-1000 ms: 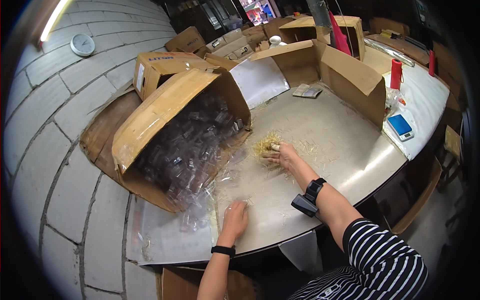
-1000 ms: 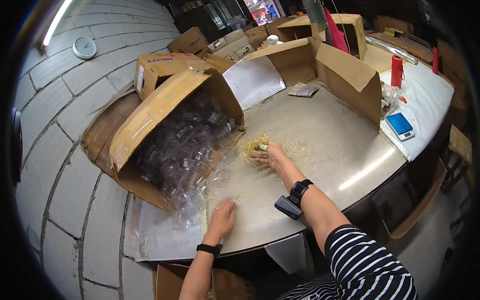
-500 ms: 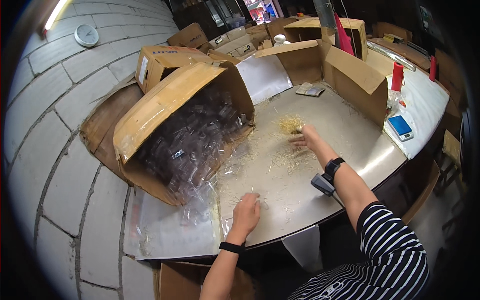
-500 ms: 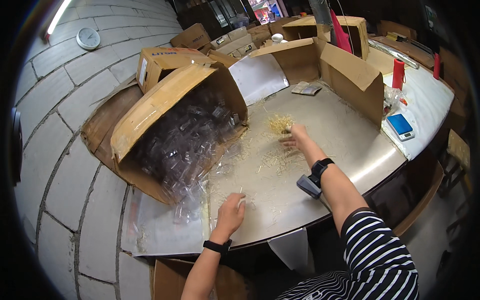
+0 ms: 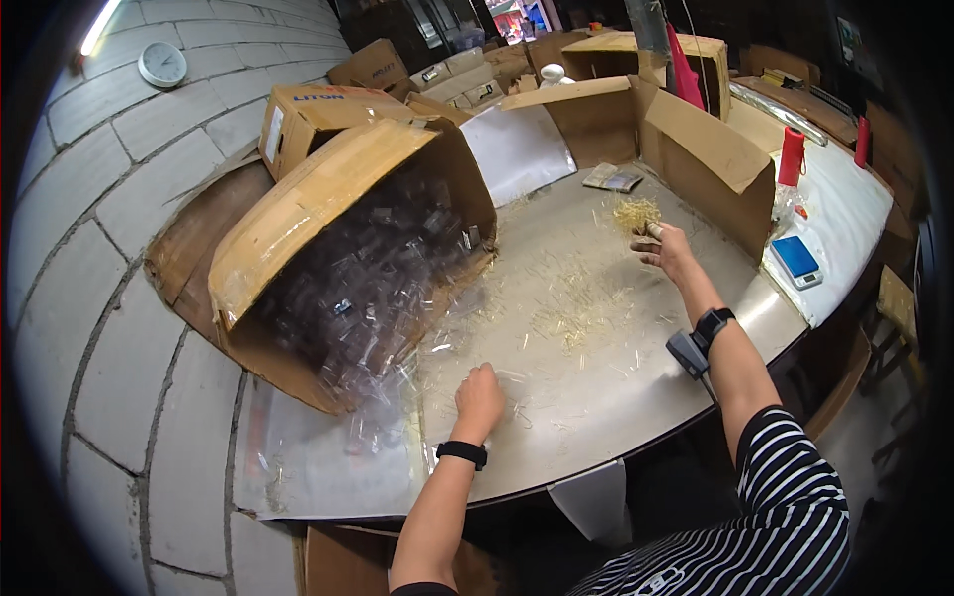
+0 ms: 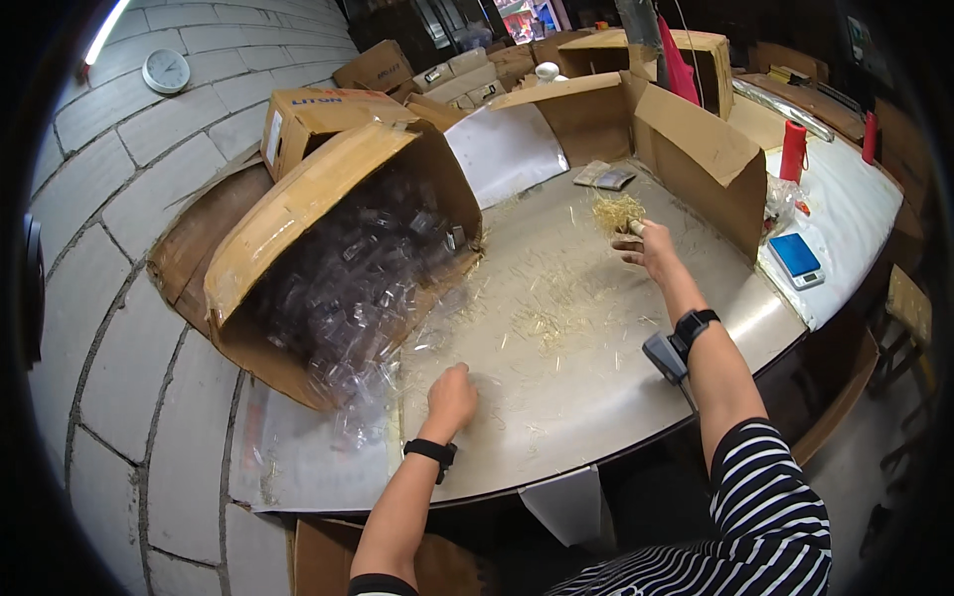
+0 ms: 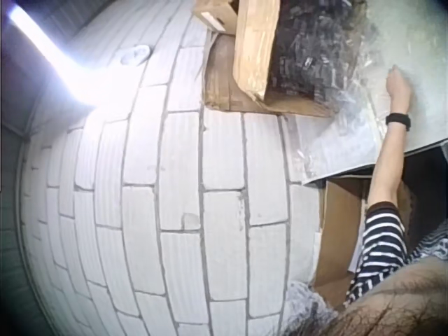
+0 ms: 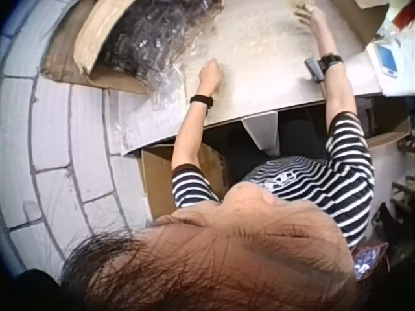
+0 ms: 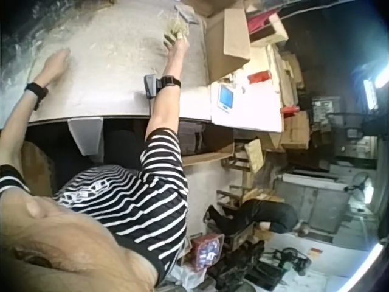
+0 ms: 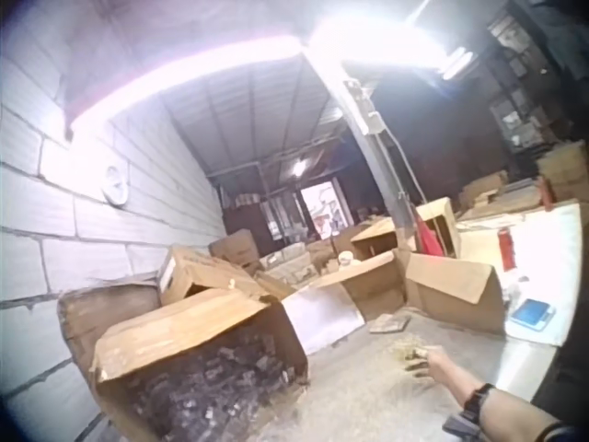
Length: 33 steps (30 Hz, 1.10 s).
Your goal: The person scoops small yellow items from a table into clear plastic bags and places them into a cardboard box. The person repeatedly scoops items, fills bags, and arranges them in the box.
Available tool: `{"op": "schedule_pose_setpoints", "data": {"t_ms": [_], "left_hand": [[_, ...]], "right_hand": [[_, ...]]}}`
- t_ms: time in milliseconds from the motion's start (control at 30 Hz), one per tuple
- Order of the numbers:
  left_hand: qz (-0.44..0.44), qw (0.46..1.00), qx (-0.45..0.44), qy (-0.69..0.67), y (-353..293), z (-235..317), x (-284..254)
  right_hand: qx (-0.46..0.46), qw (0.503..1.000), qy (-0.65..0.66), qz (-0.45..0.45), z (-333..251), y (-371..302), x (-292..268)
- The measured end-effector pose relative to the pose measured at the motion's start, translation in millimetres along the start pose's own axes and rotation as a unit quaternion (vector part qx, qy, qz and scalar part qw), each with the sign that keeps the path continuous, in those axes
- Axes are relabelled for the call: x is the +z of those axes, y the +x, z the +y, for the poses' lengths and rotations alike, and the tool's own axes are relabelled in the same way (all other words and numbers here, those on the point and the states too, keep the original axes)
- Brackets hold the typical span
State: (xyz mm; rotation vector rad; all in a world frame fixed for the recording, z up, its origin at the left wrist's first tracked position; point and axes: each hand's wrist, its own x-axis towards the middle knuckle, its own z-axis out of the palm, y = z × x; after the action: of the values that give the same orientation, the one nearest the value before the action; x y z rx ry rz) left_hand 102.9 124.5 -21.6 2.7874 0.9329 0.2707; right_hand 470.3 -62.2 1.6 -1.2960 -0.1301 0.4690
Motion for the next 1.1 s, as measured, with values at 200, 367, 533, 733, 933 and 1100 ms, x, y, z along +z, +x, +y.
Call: {"op": "schedule_pose_setpoints", "data": {"t_ms": [200, 367, 533, 733, 933, 1100], "left_hand": [[0.083, 0.949, -0.048, -0.300, -5, -2, -5], [0.046, 0.852, -0.141, -0.502, -46, 20, -34], [0.013, 0.770, -0.176, -0.613, -88, 10, -15], [0.009, 0.726, -0.187, -0.662, -112, 14, -2], [0.060, 0.779, -0.154, -0.604, -116, 20, 22], [0.078, 0.757, -0.145, -0.632, -112, 24, 21]], "right_hand": [[-0.021, 0.995, 0.089, -0.039, 0, -2, -17], [-0.043, 0.988, 0.135, -0.061, 5, 8, -20], [-0.034, 0.990, 0.128, -0.045, 2, -3, -1], [-0.103, 0.965, 0.196, -0.138, -8, -8, 14], [-0.060, 0.907, 0.338, -0.242, -37, -35, 61], [0.013, 0.868, 0.389, -0.308, -43, -59, 120]]}}
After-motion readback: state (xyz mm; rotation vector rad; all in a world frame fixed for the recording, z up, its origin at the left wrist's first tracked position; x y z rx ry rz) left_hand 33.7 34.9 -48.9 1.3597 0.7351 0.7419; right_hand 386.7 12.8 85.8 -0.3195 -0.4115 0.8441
